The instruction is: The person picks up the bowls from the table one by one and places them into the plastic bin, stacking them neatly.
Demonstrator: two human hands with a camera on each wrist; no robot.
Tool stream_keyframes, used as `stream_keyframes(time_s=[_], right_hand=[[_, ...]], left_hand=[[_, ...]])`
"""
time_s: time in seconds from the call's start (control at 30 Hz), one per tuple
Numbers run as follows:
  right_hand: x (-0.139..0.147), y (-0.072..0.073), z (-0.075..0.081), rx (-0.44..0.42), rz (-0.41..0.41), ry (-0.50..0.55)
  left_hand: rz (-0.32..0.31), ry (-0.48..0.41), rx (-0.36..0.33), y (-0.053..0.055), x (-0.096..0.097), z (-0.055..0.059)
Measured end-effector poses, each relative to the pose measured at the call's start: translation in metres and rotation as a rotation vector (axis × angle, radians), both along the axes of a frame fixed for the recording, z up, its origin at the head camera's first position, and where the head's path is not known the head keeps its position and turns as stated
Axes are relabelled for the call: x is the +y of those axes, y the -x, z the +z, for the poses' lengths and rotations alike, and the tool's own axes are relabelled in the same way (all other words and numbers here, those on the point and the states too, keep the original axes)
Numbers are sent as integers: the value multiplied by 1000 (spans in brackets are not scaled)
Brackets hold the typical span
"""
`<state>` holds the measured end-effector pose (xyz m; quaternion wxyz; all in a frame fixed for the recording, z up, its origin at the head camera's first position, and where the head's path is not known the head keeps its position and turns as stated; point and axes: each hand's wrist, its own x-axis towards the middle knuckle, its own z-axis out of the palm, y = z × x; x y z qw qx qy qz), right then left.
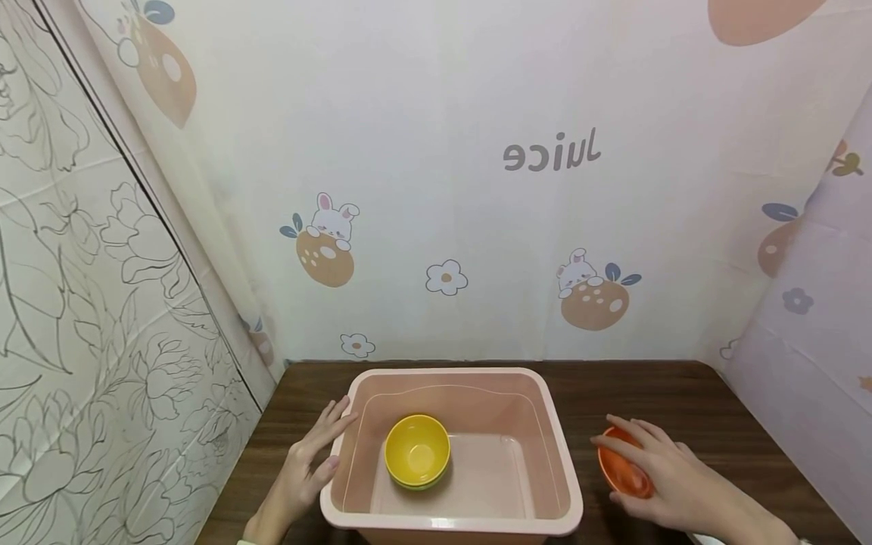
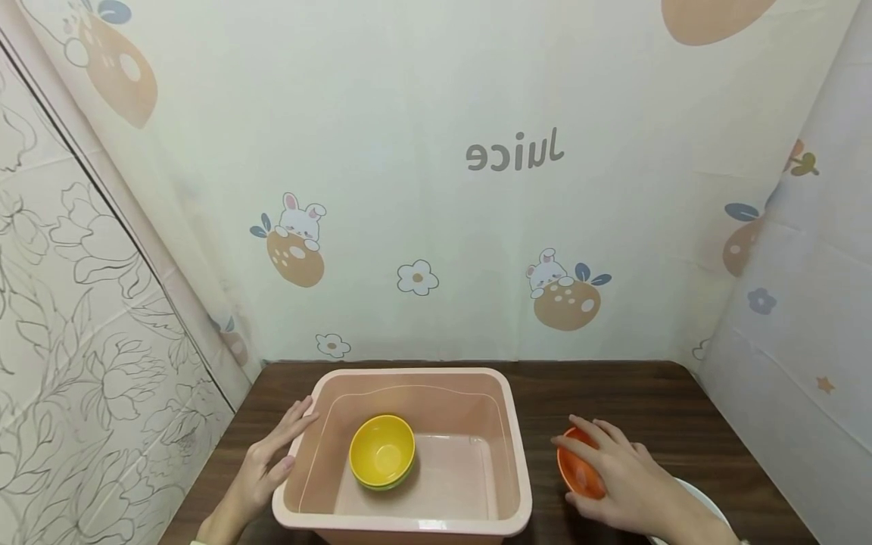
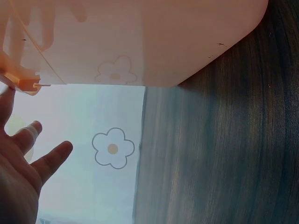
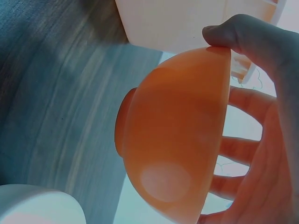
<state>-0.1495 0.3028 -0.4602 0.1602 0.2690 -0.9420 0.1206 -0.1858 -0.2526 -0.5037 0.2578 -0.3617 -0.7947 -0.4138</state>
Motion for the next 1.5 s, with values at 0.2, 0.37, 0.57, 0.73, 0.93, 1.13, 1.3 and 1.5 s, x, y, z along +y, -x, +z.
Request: stream_keyframes(time_s=[0.2, 0.37, 0.57, 0.73, 0.93, 1.13, 1.3, 1.5], right_hand=[[0, 1, 3, -5, 0, -1], [1, 2, 7, -2, -2, -6], [1, 5, 13, 36, 12, -13], [-1, 7, 20, 51, 18, -20], [-4, 10, 28, 56, 4, -35], [-5, 13, 37, 20, -21, -59], [-6, 15, 42, 7, -29, -71], [-7, 18, 48, 16, -30, -80]], left_hand=[[2, -2, 0, 0, 0, 0], [8, 5, 23, 1, 0, 1], [13, 7, 26, 1, -1, 1], [16, 12, 12, 0, -1, 0], [29, 20, -18, -1, -1, 0], [19, 19, -14, 0, -1, 0], [22, 20, -13, 0, 0, 1], [37, 23, -13, -1, 0, 1]])
